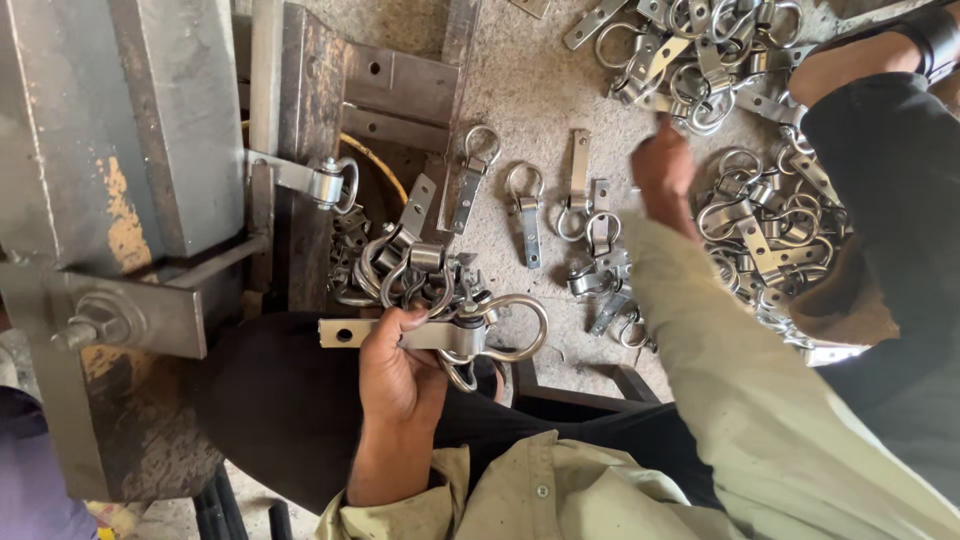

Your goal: The person assembles metal components using a mechanical press and by hand, picking up small metal pieces and connecting them to larger ring-like fixtures.

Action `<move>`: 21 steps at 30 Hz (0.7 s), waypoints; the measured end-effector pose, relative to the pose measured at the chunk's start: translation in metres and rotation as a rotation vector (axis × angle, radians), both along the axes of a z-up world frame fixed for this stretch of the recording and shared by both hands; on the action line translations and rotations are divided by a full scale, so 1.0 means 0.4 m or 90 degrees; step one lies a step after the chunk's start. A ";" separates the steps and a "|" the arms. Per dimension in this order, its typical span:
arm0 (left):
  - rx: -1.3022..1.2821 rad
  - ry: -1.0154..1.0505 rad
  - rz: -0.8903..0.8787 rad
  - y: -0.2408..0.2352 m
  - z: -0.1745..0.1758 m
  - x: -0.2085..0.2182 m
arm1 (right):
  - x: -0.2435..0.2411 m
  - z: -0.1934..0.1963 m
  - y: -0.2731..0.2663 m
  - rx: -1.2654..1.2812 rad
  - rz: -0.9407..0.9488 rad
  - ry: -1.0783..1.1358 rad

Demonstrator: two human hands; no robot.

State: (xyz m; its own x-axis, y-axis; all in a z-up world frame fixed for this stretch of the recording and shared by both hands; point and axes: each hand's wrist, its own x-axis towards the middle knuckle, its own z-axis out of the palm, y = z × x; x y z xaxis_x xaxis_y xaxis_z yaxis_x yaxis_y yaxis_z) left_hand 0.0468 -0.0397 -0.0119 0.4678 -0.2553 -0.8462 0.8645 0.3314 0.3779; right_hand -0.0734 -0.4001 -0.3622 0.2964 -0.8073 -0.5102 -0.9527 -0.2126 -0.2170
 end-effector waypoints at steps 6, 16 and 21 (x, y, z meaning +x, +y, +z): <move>0.025 -0.033 0.048 0.007 0.000 0.006 | 0.108 -0.055 0.170 -0.106 0.270 -0.170; 0.020 0.013 0.023 0.002 -0.003 0.007 | 0.133 -0.051 0.399 -0.123 0.251 -0.139; 0.005 0.000 0.040 0.008 -0.009 0.002 | 0.130 -0.031 0.410 0.088 0.161 -0.110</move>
State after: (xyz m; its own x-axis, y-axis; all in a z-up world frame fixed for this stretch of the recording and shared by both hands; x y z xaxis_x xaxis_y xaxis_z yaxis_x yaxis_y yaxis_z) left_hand 0.0475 -0.0366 -0.0157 0.4832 -0.2182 -0.8479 0.8418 0.3820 0.3814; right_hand -0.0216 -0.2359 -0.3747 0.5705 -0.6239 -0.5342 -0.8200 -0.3956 -0.4137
